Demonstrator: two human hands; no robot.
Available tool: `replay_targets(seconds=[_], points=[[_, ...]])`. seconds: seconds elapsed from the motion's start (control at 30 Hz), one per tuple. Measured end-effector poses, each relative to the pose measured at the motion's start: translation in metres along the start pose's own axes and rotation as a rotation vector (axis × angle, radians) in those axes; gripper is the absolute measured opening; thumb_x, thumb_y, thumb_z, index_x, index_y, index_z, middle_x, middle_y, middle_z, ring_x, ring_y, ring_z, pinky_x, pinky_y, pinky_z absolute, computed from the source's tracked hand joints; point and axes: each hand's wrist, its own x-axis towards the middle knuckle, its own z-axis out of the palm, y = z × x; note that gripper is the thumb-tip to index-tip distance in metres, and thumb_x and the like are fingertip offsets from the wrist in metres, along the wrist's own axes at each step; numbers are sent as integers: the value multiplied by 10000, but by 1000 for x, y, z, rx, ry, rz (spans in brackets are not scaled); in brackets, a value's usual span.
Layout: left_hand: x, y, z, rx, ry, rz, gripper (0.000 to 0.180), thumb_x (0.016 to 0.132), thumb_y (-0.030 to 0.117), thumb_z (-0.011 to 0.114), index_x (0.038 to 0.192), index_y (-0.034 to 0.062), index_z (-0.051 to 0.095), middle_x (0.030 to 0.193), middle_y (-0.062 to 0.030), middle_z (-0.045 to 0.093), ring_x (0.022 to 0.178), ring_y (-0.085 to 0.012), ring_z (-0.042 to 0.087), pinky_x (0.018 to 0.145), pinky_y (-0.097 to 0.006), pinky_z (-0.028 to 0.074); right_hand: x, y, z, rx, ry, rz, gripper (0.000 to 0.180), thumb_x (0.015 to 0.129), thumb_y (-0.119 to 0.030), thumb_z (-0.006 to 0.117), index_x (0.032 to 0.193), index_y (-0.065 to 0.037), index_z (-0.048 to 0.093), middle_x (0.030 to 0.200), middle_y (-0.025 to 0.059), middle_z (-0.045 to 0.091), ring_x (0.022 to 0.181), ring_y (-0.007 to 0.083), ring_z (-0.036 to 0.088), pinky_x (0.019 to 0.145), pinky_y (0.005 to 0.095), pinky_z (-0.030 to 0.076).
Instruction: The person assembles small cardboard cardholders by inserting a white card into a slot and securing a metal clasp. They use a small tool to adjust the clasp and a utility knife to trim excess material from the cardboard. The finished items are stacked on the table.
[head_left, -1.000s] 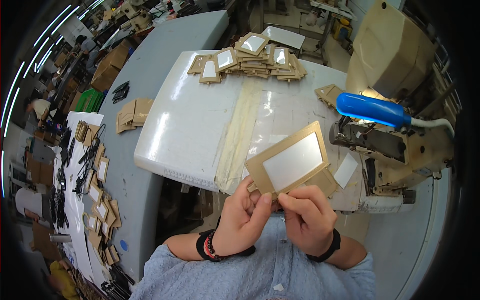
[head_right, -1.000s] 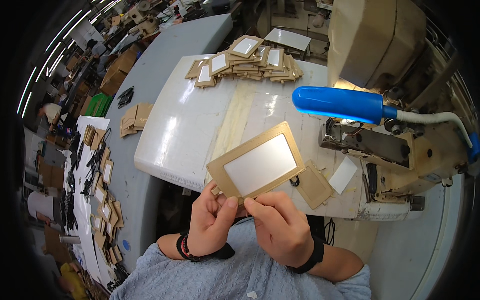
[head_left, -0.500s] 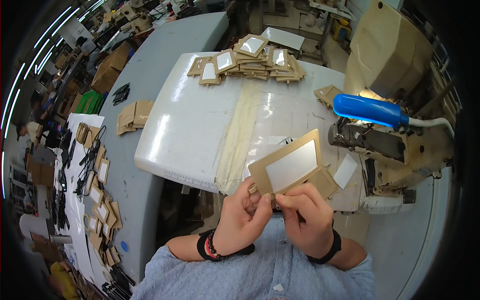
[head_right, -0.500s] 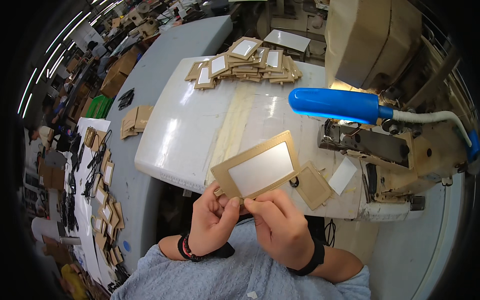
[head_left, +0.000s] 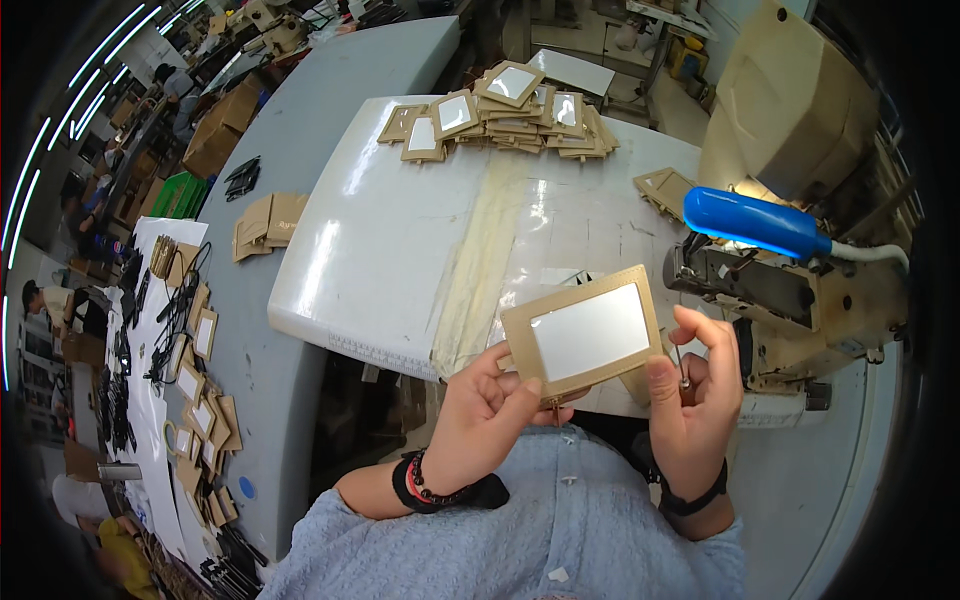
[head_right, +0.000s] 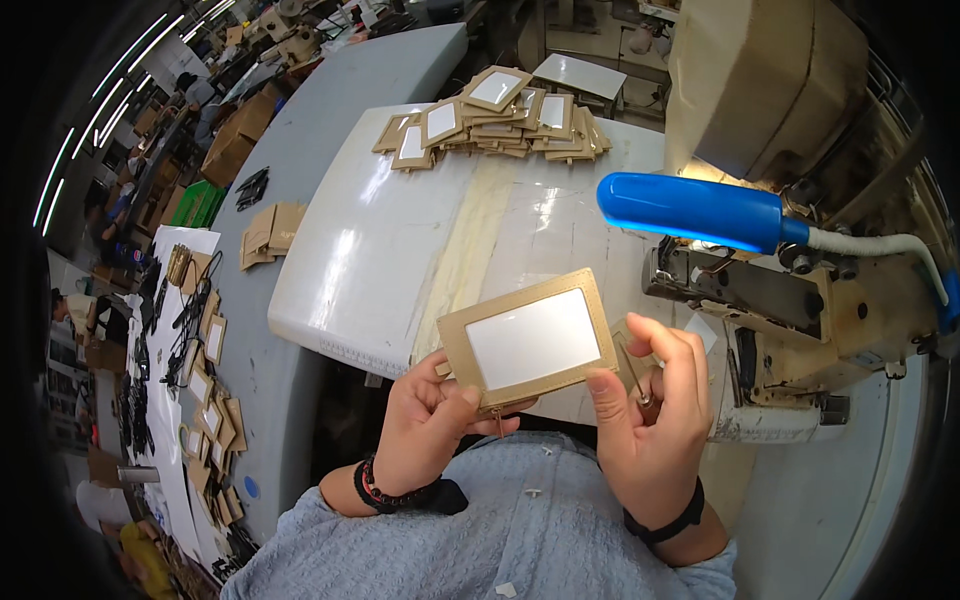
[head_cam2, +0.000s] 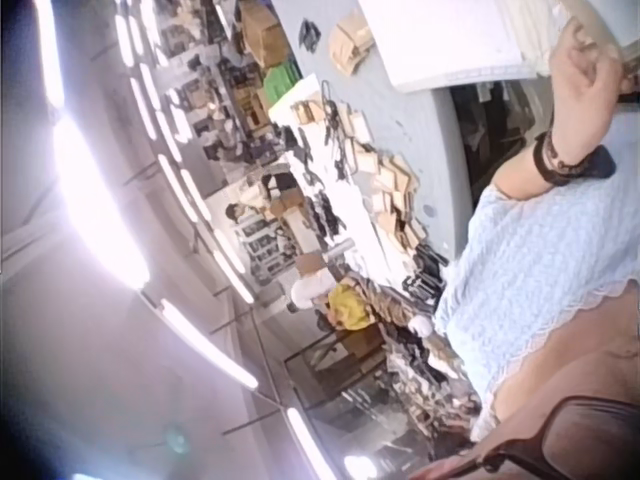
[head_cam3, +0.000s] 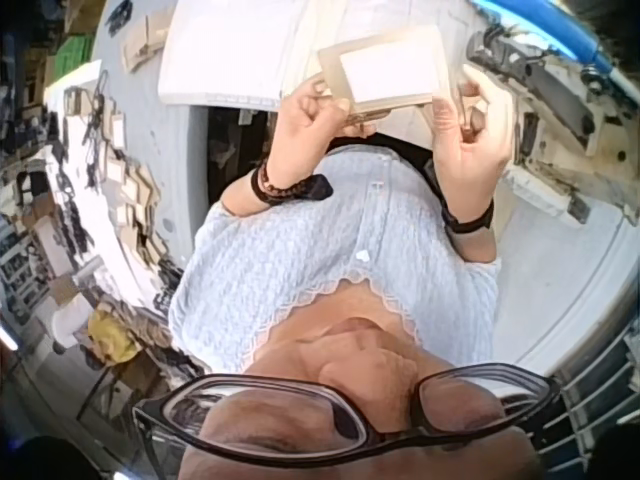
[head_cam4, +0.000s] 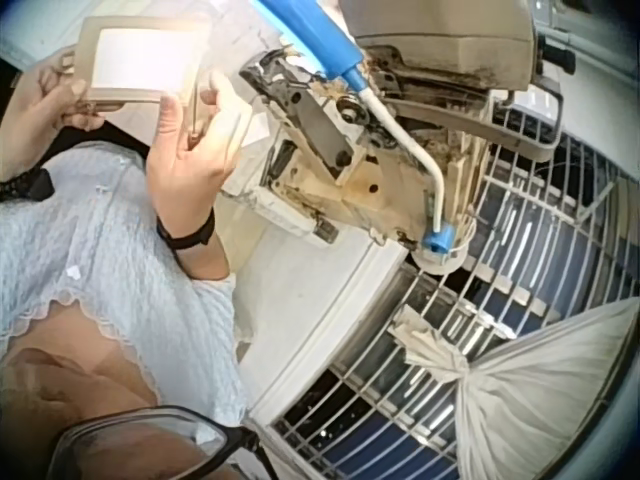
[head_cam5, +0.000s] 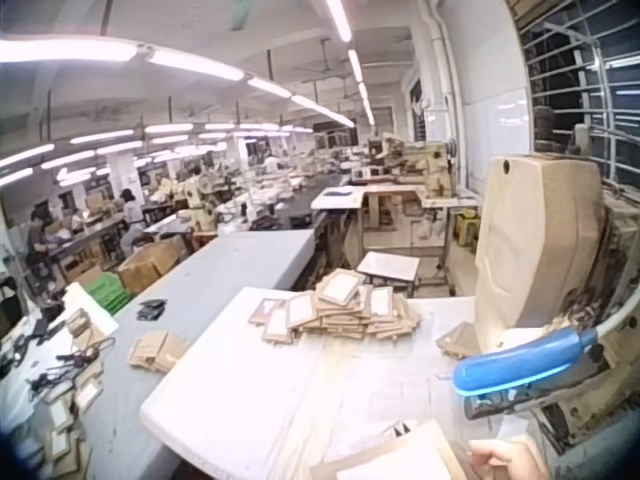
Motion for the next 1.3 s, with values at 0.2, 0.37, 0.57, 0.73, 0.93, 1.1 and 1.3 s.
replay_targets(seconds=[0.2,0.37,0.57,0.73,0.93,1.1,1.3], points=[[0,4,0,36,-40,-14,447,949,14,429,1364,-61,280,1147,-191,594,1042,-227,608,846,-330,543,1,11,6,454,-173,250,312,907,-85,602,1153,80,506,874,55,612,711,21,534,550,156,394],[-1,8,-3,83,-74,-36,449,944,2,437,1362,-63,288,1156,-179,590,1063,-218,599,844,-306,538,-3,13,10,497,-162,248,291,887,-27,603,1136,81,497,896,91,646,755,47,578,616,155,439],[5,9,-3,46,-104,-66,453,958,34,424,1375,-53,272,1194,-165,571,1095,-218,583,861,-300,524,-7,11,10,306,-67,205,298,896,-58,598,1147,63,491,893,82,619,727,53,566,586,173,427],[9,2,-8,-136,-120,-43,475,976,97,401,1406,-28,243,1210,-159,564,1122,-199,562,903,-316,502,-17,11,5,-97,6,-306,280,865,-105,630,1110,-8,534,855,104,560,586,172,547,485,252,405],[1,6,-12,-2,-164,-92,465,975,83,403,1404,-18,256,1147,-143,596,1022,-158,591,892,-303,504,-2,-6,9,-332,-226,-677,312,616,-53,661,928,-57,671,836,35,615,618,168,562,505,278,399],[-4,6,-13,46,-165,-71,459,972,69,400,1393,-40,252,1114,-162,605,992,-193,609,880,-327,514,0,-9,11,-432,-243,-747,310,617,-111,661,924,-68,674,858,13,611,703,147,565,647,311,353],[-5,7,-13,104,-168,-70,452,972,64,402,1382,-58,257,1080,-179,614,966,-201,620,845,-320,516,-3,-8,14,-449,-235,-703,306,620,-127,654,921,-79,677,864,3,605,726,149,561,674,315,338]])
